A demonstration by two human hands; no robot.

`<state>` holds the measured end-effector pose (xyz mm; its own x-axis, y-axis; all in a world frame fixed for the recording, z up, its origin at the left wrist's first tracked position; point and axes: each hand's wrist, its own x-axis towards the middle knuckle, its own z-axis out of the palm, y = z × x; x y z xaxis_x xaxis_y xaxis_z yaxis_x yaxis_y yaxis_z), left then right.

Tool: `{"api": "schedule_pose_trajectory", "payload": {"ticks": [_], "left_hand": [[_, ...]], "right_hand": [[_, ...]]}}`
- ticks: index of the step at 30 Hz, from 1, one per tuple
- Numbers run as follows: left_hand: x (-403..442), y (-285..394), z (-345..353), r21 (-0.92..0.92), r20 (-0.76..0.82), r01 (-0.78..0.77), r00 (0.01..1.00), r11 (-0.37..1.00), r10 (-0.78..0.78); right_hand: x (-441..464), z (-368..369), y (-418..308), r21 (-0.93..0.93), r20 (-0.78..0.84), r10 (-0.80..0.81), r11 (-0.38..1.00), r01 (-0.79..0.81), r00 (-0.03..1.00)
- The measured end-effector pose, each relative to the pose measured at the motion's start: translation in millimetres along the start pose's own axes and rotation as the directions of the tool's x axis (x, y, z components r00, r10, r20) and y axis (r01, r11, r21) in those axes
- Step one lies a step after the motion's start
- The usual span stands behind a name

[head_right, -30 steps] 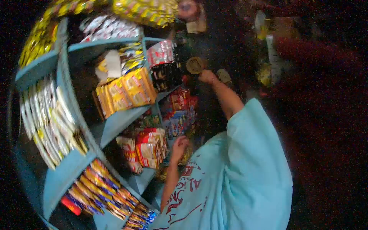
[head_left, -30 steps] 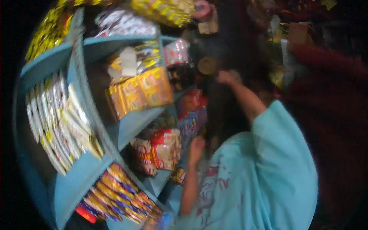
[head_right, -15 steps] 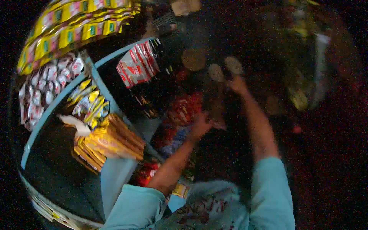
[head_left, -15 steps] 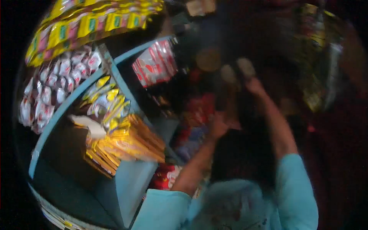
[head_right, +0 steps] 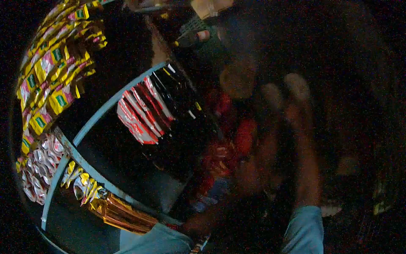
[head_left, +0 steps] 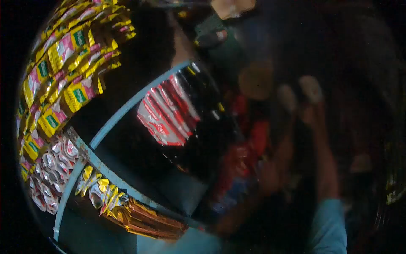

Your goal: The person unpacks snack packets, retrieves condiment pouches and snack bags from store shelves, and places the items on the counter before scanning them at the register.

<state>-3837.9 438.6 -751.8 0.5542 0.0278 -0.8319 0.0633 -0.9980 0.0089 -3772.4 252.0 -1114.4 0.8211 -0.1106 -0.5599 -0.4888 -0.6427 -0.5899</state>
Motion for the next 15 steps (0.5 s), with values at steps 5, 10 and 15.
{"api": "schedule_pose_trajectory", "payload": {"ticks": [5, 10, 15], "left_hand": [[10.1, 13.4, -17.0, 0.426, -0.247, -0.099, 0.943, 0.899, 0.221], [29.9, 0.1, -43.5, 0.236, -0.109, -0.136, 0.980, 0.962, 0.165], [40.8, 4.3, -94.9, 0.040, -0.069, -0.105, 0.992, 0.994, 0.108]], "right_hand": [[-14.8, 9.4, -12.8, 0.024, 0.006, 0.057, 0.998, -0.057, 0.998], [-11.3, 8.6, -14.1, 0.011, 0.028, 0.065, 0.998, -0.065, 0.998], [-31.1, -22.5, -30.5, -0.096, 0.178, -0.022, 0.995, 0.040, 0.984]]}}
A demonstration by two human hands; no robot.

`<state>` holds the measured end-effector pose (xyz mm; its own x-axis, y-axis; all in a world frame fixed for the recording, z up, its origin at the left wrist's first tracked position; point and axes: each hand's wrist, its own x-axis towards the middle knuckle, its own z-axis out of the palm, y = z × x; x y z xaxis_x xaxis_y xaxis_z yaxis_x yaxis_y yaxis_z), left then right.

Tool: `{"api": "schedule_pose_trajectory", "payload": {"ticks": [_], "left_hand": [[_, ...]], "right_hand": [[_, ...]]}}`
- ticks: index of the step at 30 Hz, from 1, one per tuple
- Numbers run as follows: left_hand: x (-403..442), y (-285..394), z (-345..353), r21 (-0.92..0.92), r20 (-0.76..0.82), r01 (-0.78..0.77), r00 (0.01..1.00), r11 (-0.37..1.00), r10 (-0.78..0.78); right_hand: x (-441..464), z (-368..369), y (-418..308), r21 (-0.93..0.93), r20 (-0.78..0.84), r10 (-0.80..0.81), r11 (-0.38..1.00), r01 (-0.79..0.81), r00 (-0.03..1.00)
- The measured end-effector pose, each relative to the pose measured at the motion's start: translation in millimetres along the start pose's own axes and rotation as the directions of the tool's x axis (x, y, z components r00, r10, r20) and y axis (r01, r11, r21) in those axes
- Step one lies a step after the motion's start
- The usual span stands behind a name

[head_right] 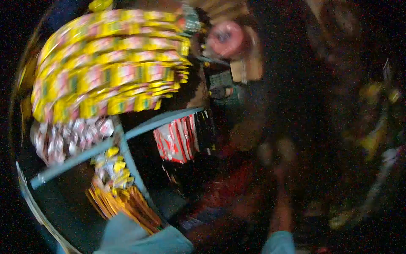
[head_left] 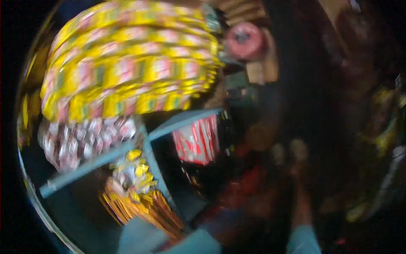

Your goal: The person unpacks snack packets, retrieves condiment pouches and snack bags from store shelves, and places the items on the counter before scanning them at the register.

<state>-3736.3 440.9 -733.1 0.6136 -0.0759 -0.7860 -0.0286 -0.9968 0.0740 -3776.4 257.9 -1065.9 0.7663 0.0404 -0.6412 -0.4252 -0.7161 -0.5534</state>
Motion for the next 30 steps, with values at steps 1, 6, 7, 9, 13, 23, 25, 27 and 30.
{"api": "schedule_pose_trajectory", "payload": {"ticks": [1, 6, 7, 9, 13, 23, 25, 27, 30], "left_hand": [[1.0, 0.9, -11.4, -0.063, 0.033, 0.013, 0.999, 0.998, -0.011], [-20.4, 9.1, -79.1, -0.288, 0.188, 0.015, 0.981, 0.957, 0.041], [-24.8, 10.3, -92.3, -0.323, 0.196, 0.006, 0.979, 0.946, 0.061], [-34.3, 17.0, -114.2, -0.402, 0.198, -0.001, 0.976, 0.916, 0.088], [-42.8, 51.4, -174.5, -0.700, -0.074, -0.082, 0.996, 0.710, 0.041], [-107.0, 0.2, -229.0, -0.778, -0.355, -0.300, 0.935, 0.552, 0.008], [-134.1, -28.0, -219.9, -0.790, -0.366, -0.301, 0.930, 0.535, -0.018], [-137.3, -60.9, -176.2, -0.790, -0.300, -0.163, 0.944, 0.591, -0.140], [-146.8, -101.3, -140.6, -0.699, -0.071, 0.031, 0.991, 0.714, -0.112]], "right_hand": [[-7.9, -7.5, 2.1, -0.073, 0.055, -0.051, 0.996, 0.055, 0.997], [-16.1, -65.4, 1.9, -0.423, 0.259, -0.357, 0.793, 0.438, 0.897], [-20.2, -103.5, -29.9, -0.217, 0.248, -0.242, 0.930, 0.297, 0.938], [-43.2, -179.9, -90.0, 0.227, 0.275, -0.006, 0.972, -0.059, 0.961], [-76.3, -284.7, -152.8, 0.030, 0.336, -0.074, 0.997, 0.068, 0.939], [-76.3, -251.2, -269.3, -0.040, 0.301, -0.235, 0.965, 0.259, 0.924], [-67.6, -228.9, -297.5, -0.010, 0.264, -0.268, 0.960, 0.281, 0.927], [-53.2, -195.0, -324.9, 0.036, 0.210, -0.322, 0.946, 0.321, 0.923], [-86.5, -211.8, -407.1, 0.163, 0.247, -0.383, 0.922, 0.351, 0.890]]}}
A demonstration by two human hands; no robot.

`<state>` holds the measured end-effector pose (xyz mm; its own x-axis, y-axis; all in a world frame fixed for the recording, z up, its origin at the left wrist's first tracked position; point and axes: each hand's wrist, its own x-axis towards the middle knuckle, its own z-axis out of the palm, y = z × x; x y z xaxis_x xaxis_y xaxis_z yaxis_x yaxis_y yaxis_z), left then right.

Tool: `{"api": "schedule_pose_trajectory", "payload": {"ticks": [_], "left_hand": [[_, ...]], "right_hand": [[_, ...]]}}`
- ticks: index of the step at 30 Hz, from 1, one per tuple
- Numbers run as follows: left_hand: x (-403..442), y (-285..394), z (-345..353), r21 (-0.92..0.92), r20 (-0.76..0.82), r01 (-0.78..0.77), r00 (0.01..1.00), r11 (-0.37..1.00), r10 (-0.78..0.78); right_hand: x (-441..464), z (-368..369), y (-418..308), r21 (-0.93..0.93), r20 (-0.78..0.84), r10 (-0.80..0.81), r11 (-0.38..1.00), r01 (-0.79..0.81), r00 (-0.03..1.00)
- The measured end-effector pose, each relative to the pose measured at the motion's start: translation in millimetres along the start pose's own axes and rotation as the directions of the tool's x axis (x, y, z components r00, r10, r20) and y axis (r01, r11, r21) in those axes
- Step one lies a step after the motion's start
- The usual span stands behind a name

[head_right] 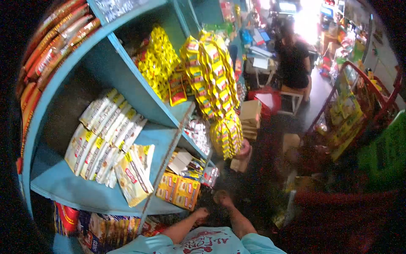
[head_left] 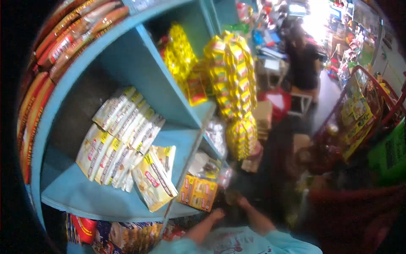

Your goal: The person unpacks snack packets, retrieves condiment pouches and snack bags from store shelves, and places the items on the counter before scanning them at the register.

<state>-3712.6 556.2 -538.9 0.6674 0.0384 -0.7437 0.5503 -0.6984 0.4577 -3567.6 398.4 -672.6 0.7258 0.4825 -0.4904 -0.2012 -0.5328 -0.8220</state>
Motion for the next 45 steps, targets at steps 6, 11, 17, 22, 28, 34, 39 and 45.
{"api": "schedule_pose_trajectory", "payload": {"ticks": [6, 11, 17, 22, 28, 34, 39, 45], "left_hand": [[23.1, -19.1, -6.5, -0.215, 0.101, 0.121, 0.990, 0.969, -0.101], [70.8, 52.4, -43.5, -0.067, 0.142, 0.096, 0.986, 0.993, -0.086], [179.7, 161.3, -86.5, 0.078, 0.028, -0.102, 0.995, 0.992, 0.100], [212.0, 329.8, -167.5, -0.258, -0.258, -0.259, 0.947, 0.931, 0.192], [187.7, 412.2, -218.2, -0.161, -0.199, -0.413, 0.903, 0.896, 0.381], [150.1, 368.4, -231.1, -0.294, 0.033, -0.334, 0.933, 0.895, 0.359], [154.5, 339.4, -238.7, -0.474, 0.111, 0.004, 0.992, 0.880, 0.056], [208.6, 412.1, -240.4, -0.402, 0.081, 0.021, 0.997, 0.915, 0.012]], "right_hand": [[72.0, 47.4, 5.6, -0.582, 0.426, -0.132, 0.718, 0.382, 0.895], [117.3, -17.1, 64.8, 0.085, 0.387, -0.421, 0.902, 0.423, 0.820], [159.6, -212.6, 65.2, -0.546, 0.072, -0.053, 0.834, 0.084, 0.996], [244.9, -341.2, 54.0, -0.297, -0.205, 0.258, 0.903, -0.311, 0.944], [245.0, -434.5, -35.4, -0.385, -0.119, 0.272, 0.874, -0.297, 0.955], [207.4, -432.8, -82.9, 0.578, -0.098, 0.270, 0.799, -0.166, 0.958], [176.6, -482.8, -159.8, 0.856, 0.022, 0.352, 0.477, -0.199, 0.936], [284.6, -493.7, -101.0, 0.806, -0.034, 0.508, 0.523, -0.277, 0.861]]}}
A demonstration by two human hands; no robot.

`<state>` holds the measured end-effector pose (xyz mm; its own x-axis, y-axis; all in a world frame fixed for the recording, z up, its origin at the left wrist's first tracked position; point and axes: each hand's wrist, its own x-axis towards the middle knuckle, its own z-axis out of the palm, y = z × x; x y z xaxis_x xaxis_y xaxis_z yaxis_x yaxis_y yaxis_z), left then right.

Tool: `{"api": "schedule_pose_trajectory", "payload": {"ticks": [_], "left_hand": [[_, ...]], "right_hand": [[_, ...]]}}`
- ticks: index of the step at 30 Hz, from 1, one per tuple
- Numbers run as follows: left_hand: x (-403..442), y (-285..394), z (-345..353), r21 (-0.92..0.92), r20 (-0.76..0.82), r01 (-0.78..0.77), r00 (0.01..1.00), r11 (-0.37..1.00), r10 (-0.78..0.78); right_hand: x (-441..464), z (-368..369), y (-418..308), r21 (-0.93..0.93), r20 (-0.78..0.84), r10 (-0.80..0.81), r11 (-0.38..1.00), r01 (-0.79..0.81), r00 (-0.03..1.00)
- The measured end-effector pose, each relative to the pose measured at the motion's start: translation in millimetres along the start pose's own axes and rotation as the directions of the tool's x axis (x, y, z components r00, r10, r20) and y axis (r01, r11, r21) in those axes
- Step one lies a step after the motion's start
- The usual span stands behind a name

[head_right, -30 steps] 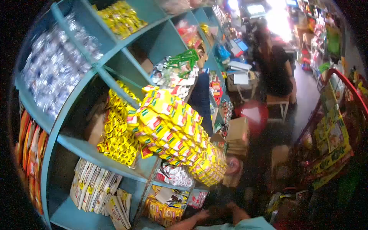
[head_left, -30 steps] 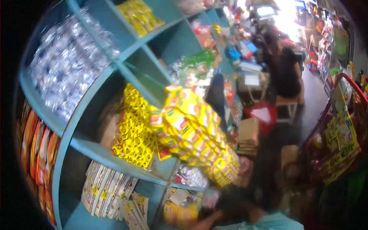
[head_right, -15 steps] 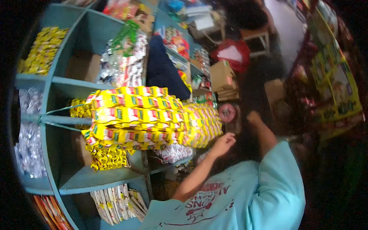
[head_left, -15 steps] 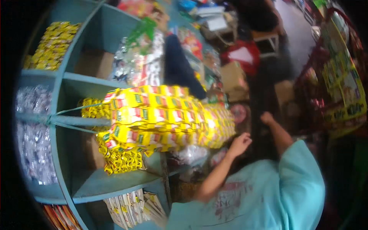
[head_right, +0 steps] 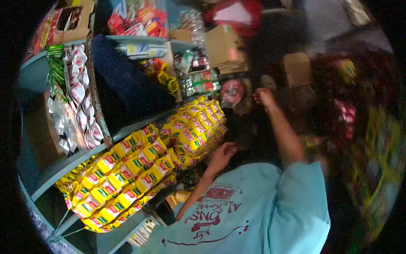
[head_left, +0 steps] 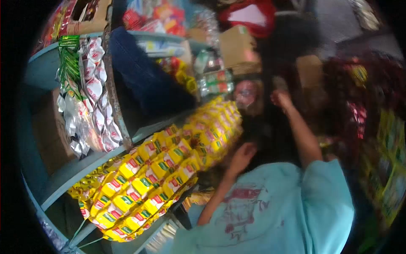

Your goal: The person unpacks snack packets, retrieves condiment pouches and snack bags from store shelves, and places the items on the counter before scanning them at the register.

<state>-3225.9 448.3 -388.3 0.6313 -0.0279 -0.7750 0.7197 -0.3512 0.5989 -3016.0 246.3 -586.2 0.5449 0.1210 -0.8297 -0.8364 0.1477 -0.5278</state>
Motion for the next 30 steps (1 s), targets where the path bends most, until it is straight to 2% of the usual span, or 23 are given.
{"api": "schedule_pose_trajectory", "payload": {"ticks": [1, 3, 4, 5, 8, 9, 11, 14, 17, 20, 23, 25, 27, 30], "left_hand": [[1.2, 19.3, 0.9, -0.009, -0.027, 0.028, 0.999, 1.000, -0.028], [2.9, 68.7, -3.3, 0.110, 0.016, 0.010, 1.000, 0.994, -0.012], [7.0, 78.1, -5.4, 0.076, 0.015, -0.014, 1.000, 0.997, 0.013], [6.7, 85.8, -11.1, 0.053, -0.052, -0.008, 0.999, 0.999, 0.011], [14.7, 119.5, -21.0, 0.004, -0.181, -0.041, 0.983, 0.999, 0.041], [17.2, 121.7, -24.3, -0.047, -0.206, -0.051, 0.978, 0.998, 0.040], [22.8, 111.4, -39.8, -0.122, -0.254, -0.082, 0.966, 0.989, 0.049], [7.9, 122.0, -58.3, 0.133, -0.292, -0.021, 0.954, 0.991, 0.059], [19.4, 91.7, -51.8, 0.180, -0.382, -0.184, 0.892, 0.966, 0.241], [18.9, 96.4, -51.3, -0.029, -0.339, -0.117, 0.936, 0.993, 0.100], [29.0, 75.6, -46.6, 0.122, -0.435, -0.136, 0.883, 0.983, 0.177], [47.2, 42.8, -36.8, 0.174, -0.473, -0.089, 0.866, 0.981, 0.162], [48.5, 37.0, -35.2, 0.109, -0.432, 0.009, 0.901, 0.994, 0.040], [43.7, 49.6, -28.6, 0.040, -0.483, -0.026, 0.875, 0.999, 0.042]], "right_hand": [[25.5, 11.2, 8.9, -0.019, -0.018, -0.002, 1.000, 0.001, 1.000], [75.5, 18.8, 14.3, -0.116, 0.313, -0.067, 0.987, 0.108, 0.948], [82.4, 42.1, -0.4, -0.311, 0.348, -0.100, 0.926, 0.216, 0.932], [80.7, 56.8, -10.8, -0.487, 0.378, -0.133, 0.813, 0.319, 0.916], [125.7, 83.4, -6.3, -0.378, 0.553, -0.467, 0.597, 0.708, 0.690], [133.4, 89.5, -15.3, -0.367, 0.575, -0.485, 0.567, 0.738, 0.659], [137.0, 108.8, -48.6, -0.381, 0.604, -0.447, 0.566, 0.732, 0.660], [130.0, 131.1, -99.6, -0.428, 0.640, -0.369, 0.557, 0.712, 0.674], [121.2, 134.8, -131.6, -0.474, 0.674, -0.297, 0.528, 0.704, 0.676], [126.7, 128.2, -138.2, -0.527, 0.695, -0.213, 0.498, 0.688, 0.687], [127.6, 120.8, -144.9, -0.570, 0.708, -0.127, 0.478, 0.668, 0.695], [129.8, 117.5, -148.4, -0.597, 0.713, -0.068, 0.463, 0.655, 0.698], [125.5, 117.2, -157.1, -0.618, 0.714, -0.021, 0.452, 0.643, 0.700], [128.6, 116.7, -162.4, -0.629, 0.723, 0.030, 0.442, 0.639, 0.690]]}}
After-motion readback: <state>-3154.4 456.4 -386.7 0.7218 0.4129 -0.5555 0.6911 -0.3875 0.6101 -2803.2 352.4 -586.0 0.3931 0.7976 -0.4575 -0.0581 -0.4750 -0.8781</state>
